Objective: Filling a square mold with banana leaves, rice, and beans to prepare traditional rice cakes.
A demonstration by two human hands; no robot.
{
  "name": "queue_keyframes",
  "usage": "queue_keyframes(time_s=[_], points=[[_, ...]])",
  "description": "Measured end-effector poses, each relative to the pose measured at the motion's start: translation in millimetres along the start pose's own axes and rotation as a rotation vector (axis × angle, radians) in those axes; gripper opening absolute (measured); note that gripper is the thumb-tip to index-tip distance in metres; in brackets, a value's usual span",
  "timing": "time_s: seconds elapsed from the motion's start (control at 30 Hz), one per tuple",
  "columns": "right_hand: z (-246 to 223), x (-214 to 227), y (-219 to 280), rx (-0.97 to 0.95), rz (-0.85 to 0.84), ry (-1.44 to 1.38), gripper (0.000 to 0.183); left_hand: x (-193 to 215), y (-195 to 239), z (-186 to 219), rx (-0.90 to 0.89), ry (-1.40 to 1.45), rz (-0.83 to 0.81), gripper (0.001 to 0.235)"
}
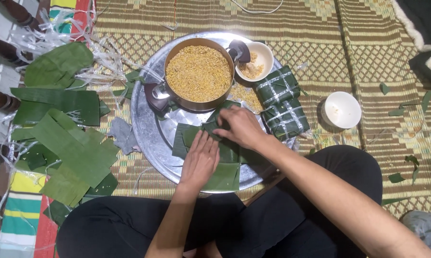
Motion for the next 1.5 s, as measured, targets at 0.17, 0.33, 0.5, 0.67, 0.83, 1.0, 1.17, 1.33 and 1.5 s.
queue_keyframes(time_s=[0.17,0.33,0.5,0.67,0.83,1.0,1.17,1.33,1.5], points=[[31,-23,-7,-0.239,-0.082,-0.015,0.047,9,-2,3,-0.003,0.007,0.024,0.037],[35,-28,-16,-0.271,-0.054,0.047,0.018,20,-6,6,0.015,-0.017,0.018,0.038],[-16,-16,-4,-0.087,0.045,0.251,0.018,8,-2,4,-0.005,-0.057,0.009,0.037],[-50,1,20,0.086,0.259,0.35,0.015,9,-3,4,-0.003,-0.047,0.013,0.034],[-58,-11,37,0.175,0.355,0.438,0.012,13,-4,-1,0.02,0.044,0.119,0.032],[-82,-18,53,0.285,0.292,0.55,0.017,27,-9,3,0.008,0.003,-0.015,0.082],[-107,-13,76,0.259,0.177,0.517,0.035,1,5,5,-0.017,-0.132,-0.273,0.07],[-104,-15,93,0.225,0.125,0.382,0.051,0,6,2,-0.024,-0.165,-0.336,0.075],[-98,-28,99,0.195,-0.029,0.309,0.071,13,-11,2,-0.126,-0.224,-0.536,0.094]])
Point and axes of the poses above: each hand's wrist, its own y-axis away from the middle knuckle, its own x-axis out of the back of the hand, z = x × y, the point moved 7 cm from there along -y, towards the middle knuckle, and after that the axes turned 7 degrees about x, right-handed, at the moved point
